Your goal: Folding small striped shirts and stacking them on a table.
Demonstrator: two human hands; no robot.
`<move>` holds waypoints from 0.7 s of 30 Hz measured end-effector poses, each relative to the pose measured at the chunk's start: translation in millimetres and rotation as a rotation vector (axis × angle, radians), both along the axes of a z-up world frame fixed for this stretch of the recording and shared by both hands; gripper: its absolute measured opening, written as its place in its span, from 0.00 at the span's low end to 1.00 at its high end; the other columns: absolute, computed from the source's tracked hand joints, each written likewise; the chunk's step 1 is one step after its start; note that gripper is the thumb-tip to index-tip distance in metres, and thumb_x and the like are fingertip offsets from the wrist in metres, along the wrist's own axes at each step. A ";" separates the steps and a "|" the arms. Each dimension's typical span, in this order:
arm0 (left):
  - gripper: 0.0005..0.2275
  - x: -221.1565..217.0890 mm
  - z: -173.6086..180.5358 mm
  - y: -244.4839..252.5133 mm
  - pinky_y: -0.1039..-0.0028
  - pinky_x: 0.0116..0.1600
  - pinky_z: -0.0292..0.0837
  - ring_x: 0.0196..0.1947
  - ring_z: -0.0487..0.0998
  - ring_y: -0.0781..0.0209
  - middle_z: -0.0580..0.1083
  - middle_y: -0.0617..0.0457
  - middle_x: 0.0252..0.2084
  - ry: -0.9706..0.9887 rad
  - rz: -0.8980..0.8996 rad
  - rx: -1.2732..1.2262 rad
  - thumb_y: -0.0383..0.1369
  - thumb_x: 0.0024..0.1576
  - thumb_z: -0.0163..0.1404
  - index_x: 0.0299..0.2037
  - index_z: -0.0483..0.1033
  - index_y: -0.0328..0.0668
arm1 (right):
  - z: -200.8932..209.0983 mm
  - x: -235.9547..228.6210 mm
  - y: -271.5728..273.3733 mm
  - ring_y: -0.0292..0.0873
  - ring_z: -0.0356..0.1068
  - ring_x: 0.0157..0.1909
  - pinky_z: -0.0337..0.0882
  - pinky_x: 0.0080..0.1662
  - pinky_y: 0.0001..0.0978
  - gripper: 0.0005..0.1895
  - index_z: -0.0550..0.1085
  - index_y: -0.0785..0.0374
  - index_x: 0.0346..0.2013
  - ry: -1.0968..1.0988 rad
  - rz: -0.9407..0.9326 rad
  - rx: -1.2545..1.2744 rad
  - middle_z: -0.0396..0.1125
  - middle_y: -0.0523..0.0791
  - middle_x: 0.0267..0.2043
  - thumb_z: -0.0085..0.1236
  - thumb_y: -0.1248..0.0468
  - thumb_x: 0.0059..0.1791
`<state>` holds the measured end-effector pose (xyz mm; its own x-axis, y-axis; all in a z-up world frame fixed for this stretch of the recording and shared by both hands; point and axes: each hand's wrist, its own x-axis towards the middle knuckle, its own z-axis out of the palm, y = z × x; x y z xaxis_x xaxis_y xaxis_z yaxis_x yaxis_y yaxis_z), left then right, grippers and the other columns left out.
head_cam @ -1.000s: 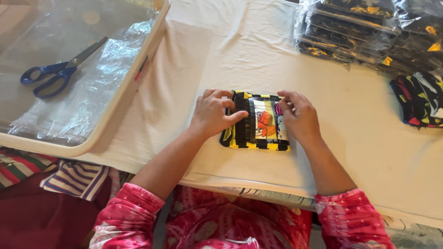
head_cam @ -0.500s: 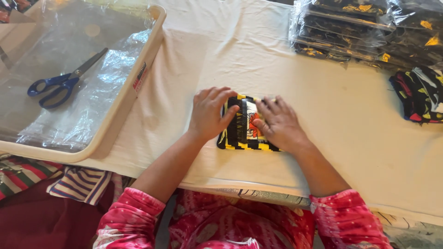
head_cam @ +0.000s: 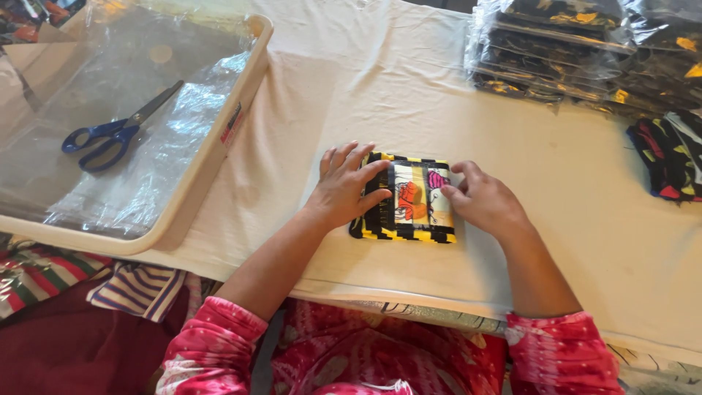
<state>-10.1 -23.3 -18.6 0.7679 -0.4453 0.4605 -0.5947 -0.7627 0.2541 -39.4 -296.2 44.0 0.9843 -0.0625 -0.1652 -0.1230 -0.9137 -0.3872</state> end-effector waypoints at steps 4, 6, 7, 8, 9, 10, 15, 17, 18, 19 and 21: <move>0.21 -18.5 47.0 12.8 0.57 0.63 0.58 0.60 0.66 0.50 0.71 0.52 0.55 0.090 -0.121 -0.105 0.52 0.49 0.62 0.49 0.79 0.56 | -3.8 3.4 -2.2 0.50 0.76 0.48 0.72 0.52 0.43 0.31 0.66 0.57 0.63 0.004 0.042 0.013 0.76 0.50 0.44 0.57 0.47 0.49; 0.20 -22.7 61.7 19.1 0.63 0.57 0.66 0.53 0.71 0.54 0.73 0.55 0.47 0.233 -0.155 -0.124 0.51 0.46 0.65 0.45 0.81 0.56 | -4.4 3.5 -2.3 0.50 0.75 0.48 0.72 0.52 0.43 0.32 0.65 0.57 0.63 0.024 0.034 0.005 0.76 0.50 0.44 0.58 0.46 0.49; 0.21 -21.5 63.7 21.7 0.65 0.51 0.68 0.46 0.73 0.56 0.72 0.53 0.41 0.410 -0.212 -0.119 0.50 0.42 0.67 0.43 0.81 0.54 | -5.8 4.3 -4.9 0.50 0.75 0.47 0.71 0.51 0.43 0.29 0.67 0.57 0.58 0.002 0.040 0.005 0.76 0.49 0.43 0.59 0.47 0.49; 0.22 -20.3 65.6 24.0 0.67 0.45 0.70 0.40 0.74 0.57 0.71 0.52 0.34 0.587 -0.269 -0.114 0.49 0.39 0.69 0.41 0.82 0.53 | -7.4 5.2 -7.8 0.50 0.74 0.45 0.71 0.50 0.43 0.26 0.69 0.58 0.54 -0.019 0.047 0.006 0.75 0.49 0.41 0.60 0.47 0.48; 0.22 -19.6 62.8 24.7 0.67 0.45 0.70 0.40 0.74 0.57 0.71 0.52 0.34 0.588 -0.269 -0.115 0.49 0.39 0.69 0.41 0.82 0.53 | -7.5 4.8 -11.2 0.50 0.74 0.45 0.71 0.50 0.43 0.26 0.69 0.58 0.54 -0.018 0.047 0.005 0.75 0.49 0.41 0.60 0.47 0.48; 0.22 -18.7 60.1 25.4 0.67 0.43 0.70 0.38 0.73 0.56 0.71 0.52 0.34 0.608 -0.356 -0.134 0.46 0.37 0.70 0.40 0.82 0.51 | -7.4 4.6 -14.8 0.48 0.73 0.41 0.71 0.46 0.42 0.22 0.71 0.61 0.46 -0.107 0.089 -0.020 0.73 0.48 0.38 0.63 0.49 0.47; 0.18 -11.7 45.6 24.6 0.69 0.41 0.72 0.37 0.74 0.59 0.72 0.56 0.34 0.577 -0.492 -0.156 0.42 0.37 0.68 0.37 0.84 0.51 | 4.4 0.7 -28.8 0.43 0.65 0.31 0.69 0.36 0.38 0.17 0.71 0.64 0.29 -0.172 0.198 0.153 0.66 0.46 0.26 0.70 0.56 0.43; 0.12 -8.2 38.1 21.1 0.69 0.41 0.73 0.37 0.75 0.61 0.72 0.55 0.32 0.581 -0.432 -0.127 0.40 0.42 0.66 0.36 0.86 0.53 | 8.5 -2.7 -31.2 0.40 0.62 0.28 0.66 0.32 0.37 0.17 0.70 0.62 0.28 -0.082 0.361 0.212 0.65 0.44 0.24 0.72 0.59 0.41; 0.12 -7.6 36.4 22.2 0.69 0.41 0.73 0.37 0.75 0.61 0.72 0.55 0.32 0.585 -0.446 -0.125 0.40 0.42 0.66 0.36 0.86 0.53 | 7.5 -2.9 -28.4 0.40 0.62 0.28 0.66 0.32 0.37 0.17 0.70 0.62 0.28 -0.080 0.346 0.210 0.65 0.44 0.24 0.72 0.59 0.41; 0.11 -6.7 34.9 22.2 0.69 0.41 0.73 0.36 0.75 0.61 0.72 0.55 0.33 0.577 -0.435 -0.137 0.39 0.43 0.65 0.35 0.86 0.54 | 6.9 -3.7 -26.7 0.40 0.62 0.28 0.67 0.32 0.37 0.18 0.69 0.62 0.27 -0.033 0.403 0.234 0.66 0.44 0.24 0.73 0.59 0.40; 0.09 -6.1 35.0 21.7 0.69 0.41 0.74 0.36 0.76 0.61 0.72 0.55 0.33 0.572 -0.439 -0.146 0.38 0.44 0.63 0.35 0.86 0.54 | 4.3 -4.2 -24.9 0.39 0.63 0.29 0.67 0.32 0.36 0.19 0.69 0.62 0.27 0.013 0.445 0.257 0.66 0.44 0.23 0.74 0.59 0.39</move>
